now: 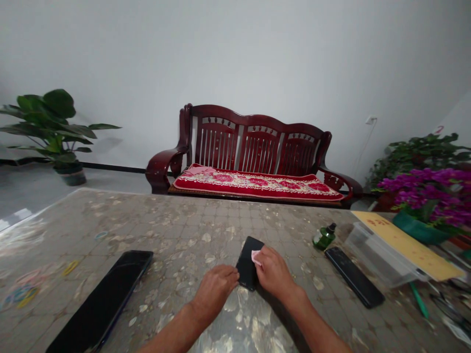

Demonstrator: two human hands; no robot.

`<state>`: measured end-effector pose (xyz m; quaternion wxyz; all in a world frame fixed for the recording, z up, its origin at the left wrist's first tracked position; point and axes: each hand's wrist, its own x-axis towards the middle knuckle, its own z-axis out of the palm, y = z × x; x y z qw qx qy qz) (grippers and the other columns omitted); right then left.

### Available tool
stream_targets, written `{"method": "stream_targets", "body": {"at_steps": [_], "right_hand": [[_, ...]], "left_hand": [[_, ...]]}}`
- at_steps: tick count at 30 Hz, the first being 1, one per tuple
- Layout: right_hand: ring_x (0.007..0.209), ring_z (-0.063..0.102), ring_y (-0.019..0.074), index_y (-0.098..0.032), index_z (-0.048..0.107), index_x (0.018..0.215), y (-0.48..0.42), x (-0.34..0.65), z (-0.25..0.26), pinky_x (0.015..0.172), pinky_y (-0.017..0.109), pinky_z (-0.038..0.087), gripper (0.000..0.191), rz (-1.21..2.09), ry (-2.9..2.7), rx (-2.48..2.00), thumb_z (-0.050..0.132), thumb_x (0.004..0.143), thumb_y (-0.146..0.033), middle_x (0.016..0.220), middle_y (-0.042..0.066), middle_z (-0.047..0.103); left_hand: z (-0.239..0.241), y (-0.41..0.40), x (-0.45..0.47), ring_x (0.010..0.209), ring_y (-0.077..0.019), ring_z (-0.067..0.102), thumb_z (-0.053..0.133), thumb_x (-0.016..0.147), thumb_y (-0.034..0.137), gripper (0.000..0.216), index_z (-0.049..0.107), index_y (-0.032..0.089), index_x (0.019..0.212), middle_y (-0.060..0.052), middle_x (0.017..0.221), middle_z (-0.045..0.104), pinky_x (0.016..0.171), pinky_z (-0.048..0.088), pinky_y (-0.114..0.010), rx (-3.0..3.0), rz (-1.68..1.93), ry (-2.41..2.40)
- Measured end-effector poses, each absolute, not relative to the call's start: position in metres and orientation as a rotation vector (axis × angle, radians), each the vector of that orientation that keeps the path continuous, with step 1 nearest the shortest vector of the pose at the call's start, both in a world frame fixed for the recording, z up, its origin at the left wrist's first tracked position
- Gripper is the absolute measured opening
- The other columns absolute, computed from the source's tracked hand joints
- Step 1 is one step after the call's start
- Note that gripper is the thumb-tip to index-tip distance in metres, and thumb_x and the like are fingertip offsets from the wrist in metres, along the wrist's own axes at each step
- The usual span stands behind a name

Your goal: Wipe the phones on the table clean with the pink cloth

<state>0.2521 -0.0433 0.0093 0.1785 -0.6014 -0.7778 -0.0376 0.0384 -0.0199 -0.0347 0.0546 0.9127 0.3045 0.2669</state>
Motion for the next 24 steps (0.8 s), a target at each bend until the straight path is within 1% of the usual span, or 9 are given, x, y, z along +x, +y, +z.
{"method": "stream_targets", "body": {"at_steps": [3,6,8,11,14,16,18,20,24], "right_hand": [[0.087,0.06,0.0195,-0.021,0.071,0.09,-0.044,0.254,0.006,0.08,0.028,0.047,0.023,-0.081,-2.161,-1.624,0.051,0.087,-0.009,0.089,0.006,0.066],[0.09,0.061,0.0202,-0.02,0.071,0.096,-0.037,0.261,0.002,0.084,0.03,0.047,0.025,-0.107,-2.062,-1.661,0.05,0.089,-0.009,0.091,0.007,0.067],[0.09,0.061,0.02,-0.02,0.072,0.094,-0.034,0.261,0.001,0.084,0.03,0.047,0.025,-0.107,-2.036,-1.694,0.05,0.089,-0.009,0.09,0.007,0.067],[0.086,0.06,0.0182,-0.021,0.072,0.085,-0.037,0.253,0.005,0.08,0.027,0.047,0.022,-0.051,-2.132,-1.641,0.053,0.087,-0.008,0.086,0.006,0.066],[0.084,0.059,0.0177,-0.021,0.07,0.084,-0.041,0.246,0.008,0.078,0.027,0.046,0.019,-0.011,-2.212,-1.572,0.056,0.086,-0.009,0.084,0.004,0.064],[0.085,0.058,0.0183,-0.021,0.07,0.086,-0.041,0.248,0.007,0.078,0.027,0.046,0.02,-0.022,-2.167,-1.58,0.055,0.086,-0.008,0.085,0.004,0.065],[0.086,0.059,0.0189,-0.02,0.071,0.089,-0.037,0.253,0.003,0.081,0.028,0.046,0.023,-0.041,-2.089,-1.588,0.053,0.086,-0.007,0.087,0.005,0.065],[0.086,0.059,0.0194,-0.02,0.071,0.091,-0.033,0.258,-0.002,0.081,0.029,0.046,0.025,-0.07,-2.025,-1.591,0.051,0.087,-0.007,0.088,0.006,0.066],[0.086,0.058,0.0208,-0.02,0.071,0.089,-0.032,0.259,-0.01,0.078,0.03,0.046,0.024,-0.123,-1.995,-1.603,0.052,0.086,-0.007,0.086,0.006,0.065]], "left_hand": [[-0.033,-0.02,0.038,0.084,-0.0217,0.071,0.064,0.091,0.017,0.008,0.072,0.019,0.09,-0.005,0.091,0.074,0.079,0.058,-0.034,2.769,0.798,0.924],[-0.032,-0.02,0.038,0.082,-0.021,0.071,0.062,0.092,0.017,0.011,0.072,0.019,0.089,-0.005,0.09,0.074,0.078,0.058,-0.032,2.785,0.808,0.925],[-0.033,-0.02,0.038,0.081,-0.021,0.071,0.061,0.092,0.016,0.012,0.072,0.018,0.089,-0.005,0.089,0.074,0.077,0.059,-0.032,2.8,0.829,0.916],[-0.034,-0.02,0.038,0.08,-0.0213,0.071,0.062,0.091,0.014,0.012,0.072,0.018,0.089,-0.005,0.09,0.075,0.076,0.059,-0.033,2.799,0.871,0.895],[-0.033,-0.021,0.038,0.081,-0.0216,0.071,0.062,0.089,0.012,0.012,0.072,0.018,0.091,-0.004,0.09,0.074,0.075,0.06,-0.034,2.776,0.887,0.889],[-0.032,-0.022,0.036,0.082,-0.0216,0.07,0.061,0.089,0.01,0.015,0.072,0.019,0.094,-0.004,0.091,0.074,0.076,0.06,-0.034,2.767,0.885,0.89],[-0.032,-0.023,0.034,0.086,-0.0218,0.07,0.059,0.088,0.008,0.019,0.072,0.019,0.098,-0.005,0.095,0.073,0.078,0.06,-0.035,2.759,0.889,0.901],[-0.033,-0.023,0.032,0.094,-0.0224,0.068,0.055,0.086,0.003,0.028,0.071,0.02,0.102,-0.007,0.104,0.071,0.082,0.059,-0.035,2.752,0.886,0.907],[-0.037,-0.023,0.028,0.108,-0.0232,0.063,0.043,0.076,-0.008,0.049,0.068,0.021,0.107,-0.01,0.123,0.064,0.088,0.057,-0.036,2.742,0.927,0.906]]}}
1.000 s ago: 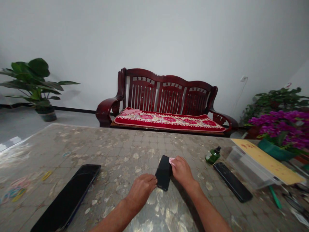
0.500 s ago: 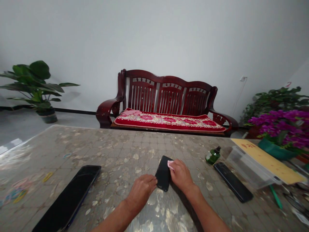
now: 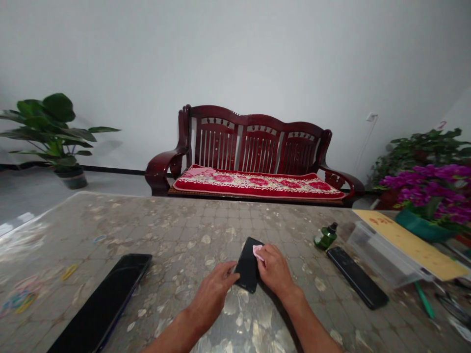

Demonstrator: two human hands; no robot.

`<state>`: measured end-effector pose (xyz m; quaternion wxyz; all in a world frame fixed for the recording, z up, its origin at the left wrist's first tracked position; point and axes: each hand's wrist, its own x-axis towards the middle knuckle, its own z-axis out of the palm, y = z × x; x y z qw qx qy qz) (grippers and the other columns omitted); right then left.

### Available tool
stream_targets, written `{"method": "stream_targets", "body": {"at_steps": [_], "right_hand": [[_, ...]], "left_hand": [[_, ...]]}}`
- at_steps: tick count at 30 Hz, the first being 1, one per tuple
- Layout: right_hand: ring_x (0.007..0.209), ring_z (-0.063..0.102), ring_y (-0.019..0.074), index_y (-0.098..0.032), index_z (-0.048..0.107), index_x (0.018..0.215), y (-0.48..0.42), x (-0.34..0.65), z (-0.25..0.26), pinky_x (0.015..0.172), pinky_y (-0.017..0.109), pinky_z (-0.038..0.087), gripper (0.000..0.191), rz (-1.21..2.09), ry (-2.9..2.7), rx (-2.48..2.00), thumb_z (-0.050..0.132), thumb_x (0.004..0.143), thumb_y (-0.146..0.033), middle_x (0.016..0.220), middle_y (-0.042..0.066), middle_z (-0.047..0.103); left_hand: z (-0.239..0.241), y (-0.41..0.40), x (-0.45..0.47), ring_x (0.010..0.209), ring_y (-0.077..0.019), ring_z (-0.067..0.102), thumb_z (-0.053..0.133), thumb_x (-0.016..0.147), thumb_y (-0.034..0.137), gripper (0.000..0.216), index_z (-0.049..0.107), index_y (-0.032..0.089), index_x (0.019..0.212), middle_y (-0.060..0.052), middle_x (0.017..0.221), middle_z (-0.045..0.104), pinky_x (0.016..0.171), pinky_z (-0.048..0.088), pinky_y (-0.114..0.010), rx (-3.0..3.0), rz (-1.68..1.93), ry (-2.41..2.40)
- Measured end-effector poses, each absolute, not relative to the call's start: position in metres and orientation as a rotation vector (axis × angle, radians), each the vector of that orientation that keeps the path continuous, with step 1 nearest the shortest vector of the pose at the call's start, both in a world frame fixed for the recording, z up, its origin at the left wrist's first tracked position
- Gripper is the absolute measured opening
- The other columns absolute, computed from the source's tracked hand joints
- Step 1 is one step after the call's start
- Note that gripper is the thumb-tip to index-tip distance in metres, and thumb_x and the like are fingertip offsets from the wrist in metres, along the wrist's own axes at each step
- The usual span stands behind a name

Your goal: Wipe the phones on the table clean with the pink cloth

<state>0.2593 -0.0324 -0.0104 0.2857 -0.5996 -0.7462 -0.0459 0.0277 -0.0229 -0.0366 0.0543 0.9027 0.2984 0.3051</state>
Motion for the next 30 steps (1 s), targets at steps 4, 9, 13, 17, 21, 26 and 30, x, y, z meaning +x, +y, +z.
{"method": "stream_targets", "body": {"at_steps": [4,9,13,17,21,26,30], "right_hand": [[0.086,0.059,0.0202,-0.02,0.072,0.09,-0.033,0.26,-0.01,0.079,0.029,0.046,0.024,-0.079,-1.998,-1.586,0.051,0.087,-0.008,0.087,0.007,0.066],[0.088,0.06,0.0205,-0.021,0.073,0.096,-0.029,0.269,-0.01,0.082,0.031,0.047,0.026,-0.106,-1.929,-1.648,0.051,0.089,-0.01,0.088,0.007,0.067],[0.09,0.06,0.0206,-0.021,0.073,0.096,-0.03,0.268,-0.01,0.083,0.031,0.047,0.026,-0.11,-1.941,-1.645,0.051,0.088,-0.01,0.091,0.007,0.068],[0.086,0.06,0.02,-0.02,0.073,0.091,-0.032,0.266,-0.009,0.081,0.03,0.048,0.025,-0.107,-1.965,-1.646,0.05,0.088,-0.01,0.086,0.007,0.067],[0.088,0.061,0.0196,-0.021,0.073,0.092,-0.031,0.266,-0.009,0.083,0.03,0.048,0.026,-0.096,-1.967,-1.652,0.05,0.087,-0.009,0.088,0.007,0.067],[0.087,0.061,0.0198,-0.021,0.074,0.09,-0.031,0.266,-0.008,0.082,0.03,0.048,0.026,-0.106,-1.969,-1.69,0.051,0.087,-0.009,0.088,0.006,0.067],[0.09,0.062,0.0196,-0.021,0.073,0.093,-0.031,0.265,-0.008,0.084,0.029,0.048,0.026,-0.094,-1.968,-1.682,0.052,0.087,-0.008,0.09,0.007,0.068]], "left_hand": [[-0.04,-0.021,0.026,0.105,-0.0221,0.063,0.037,0.072,-0.009,0.056,0.066,0.02,0.109,-0.013,0.128,0.059,0.088,0.057,-0.036,2.724,1.025,0.954],[-0.039,-0.019,0.023,0.101,-0.0218,0.065,0.039,0.082,0.0,0.05,0.06,0.022,0.122,-0.013,0.129,0.056,0.087,0.058,-0.037,2.645,1.053,1.062],[-0.038,-0.019,0.023,0.108,-0.0224,0.064,0.04,0.085,0.004,0.051,0.054,0.023,0.131,-0.012,0.126,0.057,0.09,0.057,-0.035,2.608,1.036,1.068],[-0.036,-0.021,0.023,0.111,-0.0223,0.063,0.037,0.082,0.001,0.061,0.048,0.024,0.136,-0.011,0.125,0.057,0.089,0.058,-0.034,2.614,0.99,1.104],[-0.033,-0.022,0.023,0.098,-0.0223,0.068,0.037,0.09,0.01,0.054,0.039,0.021,0.143,-0.012,0.118,0.061,0.082,0.059,-0.033,2.615,0.988,1.179],[-0.035,-0.019,0.021,0.094,-0.0215,0.07,0.037,0.092,0.013,0.055,0.031,0.022,0.147,-0.01,0.111,0.068,0.08,0.058,-0.031,2.598,0.999,1.152],[-0.036,-0.019,0.021,0.092,-0.0212,0.07,0.038,0.093,0.015,0.053,0.031,0.019,0.145,-0.01,0.109,0.069,0.076,0.057,-0.03,2.592,1.003,1.162]]}}
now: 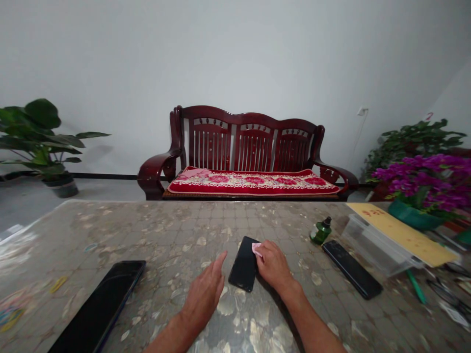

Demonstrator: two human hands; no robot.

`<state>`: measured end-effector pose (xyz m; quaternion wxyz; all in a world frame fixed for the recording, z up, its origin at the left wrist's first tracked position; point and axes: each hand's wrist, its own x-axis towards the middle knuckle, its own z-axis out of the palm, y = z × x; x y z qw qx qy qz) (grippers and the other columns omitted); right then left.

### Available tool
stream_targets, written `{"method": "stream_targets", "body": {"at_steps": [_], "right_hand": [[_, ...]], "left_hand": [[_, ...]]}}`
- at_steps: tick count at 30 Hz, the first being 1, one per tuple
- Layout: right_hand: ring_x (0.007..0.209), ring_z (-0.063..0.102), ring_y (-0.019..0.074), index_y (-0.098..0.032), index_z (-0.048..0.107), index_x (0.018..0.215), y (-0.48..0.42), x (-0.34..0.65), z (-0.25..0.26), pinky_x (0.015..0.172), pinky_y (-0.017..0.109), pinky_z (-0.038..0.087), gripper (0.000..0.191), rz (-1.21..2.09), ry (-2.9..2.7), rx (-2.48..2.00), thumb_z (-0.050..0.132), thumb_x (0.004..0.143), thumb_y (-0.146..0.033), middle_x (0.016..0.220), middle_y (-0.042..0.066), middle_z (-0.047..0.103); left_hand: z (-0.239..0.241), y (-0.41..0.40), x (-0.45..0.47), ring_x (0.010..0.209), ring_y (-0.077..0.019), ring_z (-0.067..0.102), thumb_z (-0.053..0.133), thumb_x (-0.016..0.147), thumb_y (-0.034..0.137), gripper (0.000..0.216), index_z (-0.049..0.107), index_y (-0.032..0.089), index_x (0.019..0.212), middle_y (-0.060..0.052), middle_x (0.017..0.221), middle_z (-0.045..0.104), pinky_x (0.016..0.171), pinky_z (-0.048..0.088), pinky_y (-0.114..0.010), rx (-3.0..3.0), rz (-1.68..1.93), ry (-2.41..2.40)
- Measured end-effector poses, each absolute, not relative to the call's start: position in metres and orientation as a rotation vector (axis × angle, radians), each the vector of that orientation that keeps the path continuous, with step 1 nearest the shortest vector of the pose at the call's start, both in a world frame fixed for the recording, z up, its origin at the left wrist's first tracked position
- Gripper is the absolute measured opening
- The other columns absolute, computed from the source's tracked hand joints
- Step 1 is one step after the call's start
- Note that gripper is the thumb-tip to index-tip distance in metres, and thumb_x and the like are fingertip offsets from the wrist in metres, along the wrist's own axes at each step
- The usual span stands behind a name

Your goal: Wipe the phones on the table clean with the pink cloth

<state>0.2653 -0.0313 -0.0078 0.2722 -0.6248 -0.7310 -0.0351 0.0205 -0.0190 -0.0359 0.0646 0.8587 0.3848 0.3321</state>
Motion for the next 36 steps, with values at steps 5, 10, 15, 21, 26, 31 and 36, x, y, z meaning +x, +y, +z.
{"method": "stream_targets", "body": {"at_steps": [5,10,15,21,26,31,36], "right_hand": [[0.089,0.062,0.0195,-0.021,0.073,0.092,-0.032,0.266,-0.007,0.084,0.029,0.049,0.026,-0.091,-1.964,-1.666,0.052,0.086,-0.008,0.09,0.007,0.068],[0.089,0.062,0.0199,-0.021,0.073,0.092,-0.032,0.264,-0.005,0.085,0.03,0.049,0.026,-0.089,-1.96,-1.668,0.051,0.087,-0.008,0.091,0.007,0.069],[0.088,0.062,0.0199,-0.021,0.073,0.092,-0.031,0.266,-0.006,0.082,0.03,0.049,0.025,-0.092,-1.969,-1.671,0.052,0.088,-0.009,0.09,0.007,0.068],[0.089,0.061,0.0201,-0.02,0.073,0.093,-0.034,0.261,0.0,0.082,0.03,0.048,0.025,-0.086,-1.974,-1.687,0.051,0.088,-0.009,0.09,0.007,0.068],[0.084,0.06,0.0184,-0.021,0.072,0.084,-0.042,0.248,0.007,0.079,0.028,0.046,0.02,-0.024,-2.106,-1.623,0.056,0.083,-0.008,0.084,0.004,0.066],[0.089,0.061,0.0195,-0.02,0.072,0.093,-0.035,0.256,0.002,0.083,0.029,0.047,0.025,-0.084,-2.005,-1.676,0.053,0.084,-0.006,0.091,0.006,0.068],[0.088,0.06,0.0192,-0.021,0.072,0.089,-0.036,0.255,-0.001,0.082,0.029,0.047,0.023,-0.065,-2.006,-1.647,0.054,0.085,-0.007,0.089,0.006,0.067]], "left_hand": [[-0.029,-0.021,0.021,0.077,-0.0194,0.067,0.047,0.092,0.025,0.022,0.055,0.02,0.112,-0.004,0.088,0.066,0.068,0.053,-0.028,2.614,0.98,1.207],[-0.024,-0.022,0.024,0.066,-0.0167,0.057,0.046,0.09,0.017,0.02,0.049,0.022,0.07,0.0,0.071,0.055,0.064,0.045,-0.027,2.707,1.032,1.223],[-0.018,-0.025,0.026,0.068,-0.0181,0.054,0.045,0.084,0.01,0.02,0.047,0.023,0.068,0.0,0.07,0.053,0.067,0.044,-0.029,2.72,1.137,1.232],[-0.015,-0.024,0.026,0.084,-0.0199,0.059,0.041,0.075,0.001,0.025,0.052,0.022,0.081,-0.003,0.089,0.06,0.078,0.048,-0.031,2.664,1.087,1.108],[-0.019,-0.023,0.028,0.091,-0.0215,0.061,0.044,0.083,0.005,0.021,0.056,0.022,0.088,-0.005,0.099,0.063,0.084,0.05,-0.034,2.683,0.947,0.998],[-0.019,-0.024,0.029,0.09,-0.0217,0.062,0.05,0.087,0.011,0.013,0.056,0.022,0.091,-0.004,0.096,0.065,0.083,0.051,-0.034,2.653,0.843,0.952],[-0.02,-0.024,0.03,0.088,-0.0214,0.061,0.05,0.085,0.009,0.015,0.056,0.022,0.09,-0.003,0.092,0.063,0.081,0.051,-0.034,2.641,0.825,0.997]]}}
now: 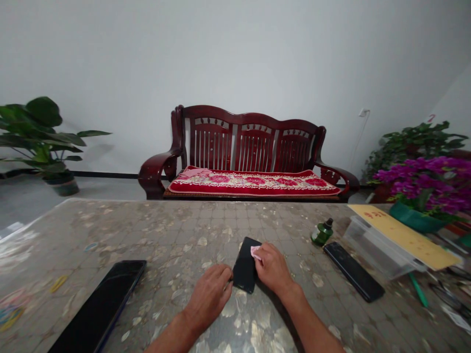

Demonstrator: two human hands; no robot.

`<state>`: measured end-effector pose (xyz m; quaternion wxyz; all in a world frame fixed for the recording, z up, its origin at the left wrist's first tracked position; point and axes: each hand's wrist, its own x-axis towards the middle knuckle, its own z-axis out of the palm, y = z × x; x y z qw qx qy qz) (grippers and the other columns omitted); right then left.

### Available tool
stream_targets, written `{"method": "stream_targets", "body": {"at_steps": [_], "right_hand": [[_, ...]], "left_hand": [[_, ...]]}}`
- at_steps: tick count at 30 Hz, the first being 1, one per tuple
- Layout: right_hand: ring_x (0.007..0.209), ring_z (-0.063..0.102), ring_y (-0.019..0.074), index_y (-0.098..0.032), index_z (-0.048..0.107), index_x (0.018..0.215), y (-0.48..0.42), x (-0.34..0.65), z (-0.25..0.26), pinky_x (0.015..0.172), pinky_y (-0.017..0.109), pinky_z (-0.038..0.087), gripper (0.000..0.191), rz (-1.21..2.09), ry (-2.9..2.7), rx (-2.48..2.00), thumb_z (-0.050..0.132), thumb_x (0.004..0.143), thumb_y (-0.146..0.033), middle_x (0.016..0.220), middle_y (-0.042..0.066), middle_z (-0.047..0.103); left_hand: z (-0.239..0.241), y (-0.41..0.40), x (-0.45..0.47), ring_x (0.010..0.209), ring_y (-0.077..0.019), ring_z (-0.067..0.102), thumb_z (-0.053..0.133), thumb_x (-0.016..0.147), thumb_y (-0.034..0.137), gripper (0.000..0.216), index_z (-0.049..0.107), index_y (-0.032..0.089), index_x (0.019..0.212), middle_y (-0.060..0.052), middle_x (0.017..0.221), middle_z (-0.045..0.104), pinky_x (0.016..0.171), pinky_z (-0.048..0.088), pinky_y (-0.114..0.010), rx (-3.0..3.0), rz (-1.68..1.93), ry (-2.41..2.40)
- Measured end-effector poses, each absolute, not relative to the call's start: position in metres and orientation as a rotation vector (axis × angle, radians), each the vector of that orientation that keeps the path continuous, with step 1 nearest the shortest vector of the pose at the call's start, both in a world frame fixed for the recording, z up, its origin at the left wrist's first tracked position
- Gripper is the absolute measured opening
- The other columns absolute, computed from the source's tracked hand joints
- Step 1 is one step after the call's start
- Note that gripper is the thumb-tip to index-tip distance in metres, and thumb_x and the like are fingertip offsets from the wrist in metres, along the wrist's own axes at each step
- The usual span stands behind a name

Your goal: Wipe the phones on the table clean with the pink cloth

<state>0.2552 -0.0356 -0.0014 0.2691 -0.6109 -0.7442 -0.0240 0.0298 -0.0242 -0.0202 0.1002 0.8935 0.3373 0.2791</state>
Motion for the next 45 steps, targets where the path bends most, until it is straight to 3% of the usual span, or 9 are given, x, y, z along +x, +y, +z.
{"method": "stream_targets", "body": {"at_steps": [6,10,17,23,29,45], "right_hand": [[0.086,0.06,0.018,-0.022,0.071,0.089,-0.036,0.251,-0.001,0.081,0.028,0.047,0.023,-0.038,-2.045,-1.6,0.054,0.085,-0.008,0.087,0.004,0.066],[0.089,0.061,0.0199,-0.021,0.072,0.094,-0.031,0.261,-0.003,0.083,0.031,0.047,0.025,-0.1,-1.939,-1.679,0.052,0.086,-0.008,0.09,0.006,0.068],[0.083,0.059,0.0166,-0.022,0.072,0.085,-0.037,0.249,0.001,0.077,0.026,0.046,0.02,-0.024,-2.076,-1.56,0.058,0.082,-0.009,0.083,0.003,0.066],[0.086,0.061,0.0197,-0.022,0.073,0.09,-0.028,0.263,-0.003,0.081,0.029,0.046,0.024,-0.119,-1.911,-1.723,0.053,0.085,-0.009,0.085,0.006,0.067],[0.082,0.059,0.0167,-0.022,0.072,0.086,-0.035,0.251,0.002,0.076,0.026,0.045,0.022,0.008,-2.095,-1.521,0.055,0.084,-0.009,0.083,0.003,0.066],[0.083,0.059,0.0172,-0.021,0.073,0.087,-0.031,0.255,0.002,0.077,0.026,0.045,0.023,0.027,-2.048,-1.582,0.055,0.084,-0.008,0.083,0.004,0.066]], "left_hand": [[-0.018,-0.024,0.031,0.084,-0.0209,0.061,0.049,0.086,0.01,0.015,0.056,0.022,0.088,-0.003,0.089,0.064,0.078,0.05,-0.033,2.668,0.816,1.024],[-0.019,-0.023,0.03,0.088,-0.022,0.062,0.047,0.086,0.009,0.018,0.058,0.023,0.092,-0.004,0.094,0.066,0.082,0.051,-0.035,2.683,0.853,1.012],[-0.022,-0.021,0.028,0.096,-0.0222,0.063,0.043,0.086,0.005,0.029,0.062,0.024,0.098,-0.006,0.104,0.067,0.087,0.053,-0.036,2.685,0.971,0.989],[-0.024,-0.019,0.026,0.097,-0.0226,0.062,0.044,0.083,0.001,0.032,0.062,0.024,0.096,-0.006,0.105,0.066,0.086,0.054,-0.036,2.678,1.025,0.977],[-0.026,-0.018,0.025,0.1,-0.0233,0.061,0.043,0.079,-0.002,0.036,0.063,0.024,0.096,-0.006,0.108,0.065,0.085,0.054,-0.035,2.661,1.048,1.0],[-0.033,-0.017,0.024,0.106,-0.0241,0.059,0.037,0.072,-0.006,0.047,0.064,0.022,0.097,-0.009,0.117,0.061,0.088,0.054,-0.037,2.616,1.116,1.03]]}}
